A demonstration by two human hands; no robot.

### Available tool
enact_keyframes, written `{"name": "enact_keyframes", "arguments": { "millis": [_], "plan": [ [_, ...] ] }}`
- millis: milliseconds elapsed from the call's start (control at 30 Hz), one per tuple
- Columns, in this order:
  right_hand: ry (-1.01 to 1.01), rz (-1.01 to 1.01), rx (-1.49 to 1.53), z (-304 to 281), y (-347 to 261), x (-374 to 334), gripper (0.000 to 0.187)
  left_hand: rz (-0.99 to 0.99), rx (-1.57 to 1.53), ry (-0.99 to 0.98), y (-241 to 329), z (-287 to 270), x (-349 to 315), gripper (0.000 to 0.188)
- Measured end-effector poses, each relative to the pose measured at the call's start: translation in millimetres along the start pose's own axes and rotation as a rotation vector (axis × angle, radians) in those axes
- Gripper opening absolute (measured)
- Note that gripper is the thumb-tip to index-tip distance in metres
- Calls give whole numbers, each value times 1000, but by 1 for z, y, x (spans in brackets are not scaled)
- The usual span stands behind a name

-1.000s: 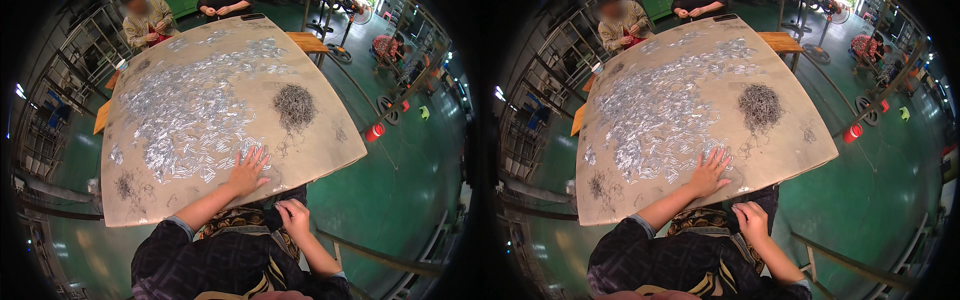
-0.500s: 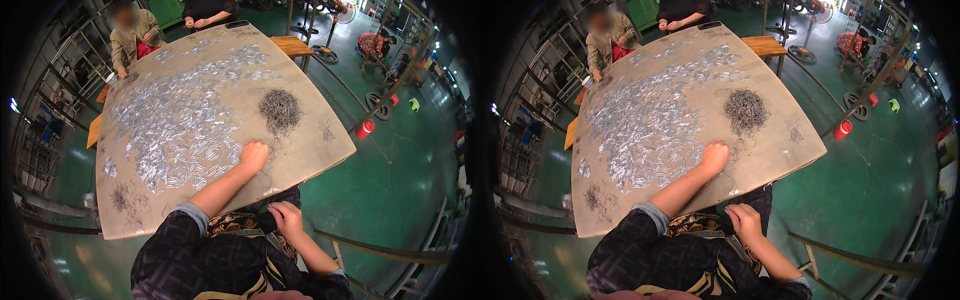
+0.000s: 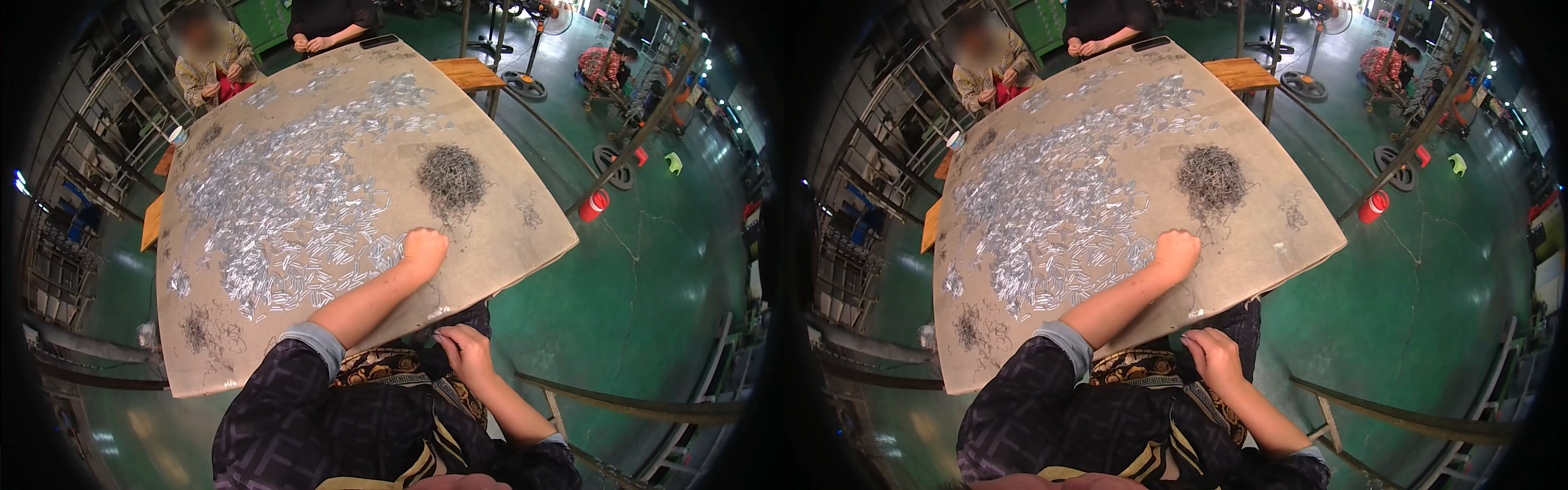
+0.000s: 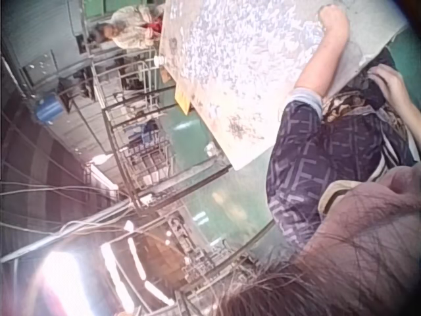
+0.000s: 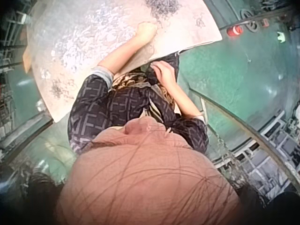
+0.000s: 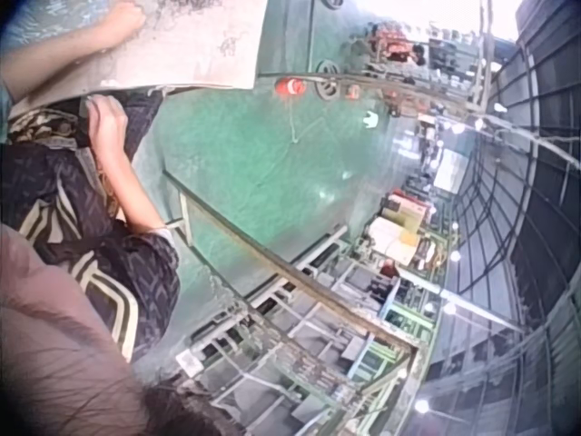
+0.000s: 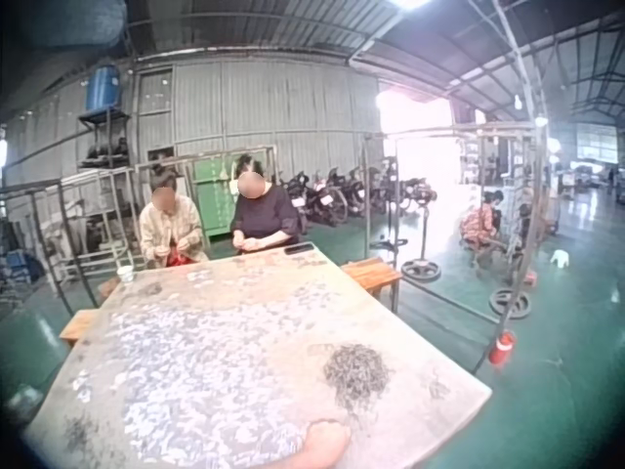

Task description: The person sits at a table with others and repeatedly picks up small white plastic pieces and dark wire-like items, then joins them together by hand. The assembled units are placed back on the table surface.

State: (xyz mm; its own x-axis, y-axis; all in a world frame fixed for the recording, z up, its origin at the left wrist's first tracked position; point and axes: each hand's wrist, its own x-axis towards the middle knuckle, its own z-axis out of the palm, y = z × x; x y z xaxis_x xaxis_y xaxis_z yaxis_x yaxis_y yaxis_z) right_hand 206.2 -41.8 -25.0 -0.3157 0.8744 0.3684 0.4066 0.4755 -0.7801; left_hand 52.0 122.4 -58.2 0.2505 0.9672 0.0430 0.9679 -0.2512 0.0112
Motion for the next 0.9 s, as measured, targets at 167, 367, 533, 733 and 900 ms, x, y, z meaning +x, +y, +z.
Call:
{"name": "enact_keyframes", "arguments": {
  "millis": [167,367,533,733,900],
  "plan": [
    [39,21,-4,-1,0,0,7,-113,-282,41,-30,0,-1,10],
    [85,89,-33,-8,2,1,7,-86,-1423,-158,-47,-9,-56,6],
    [112,61,-32,-6,0,5,7,0,-1698,-313,-12,-58,-128,3],
    [53,33,-65,-6,-6,7,8,-21,-1702,-306,-1,-61,-142,3],
    [11,11,-106,-5,-9,11,9,22,-1621,-308,-5,-54,-142,2]
  ]
}}
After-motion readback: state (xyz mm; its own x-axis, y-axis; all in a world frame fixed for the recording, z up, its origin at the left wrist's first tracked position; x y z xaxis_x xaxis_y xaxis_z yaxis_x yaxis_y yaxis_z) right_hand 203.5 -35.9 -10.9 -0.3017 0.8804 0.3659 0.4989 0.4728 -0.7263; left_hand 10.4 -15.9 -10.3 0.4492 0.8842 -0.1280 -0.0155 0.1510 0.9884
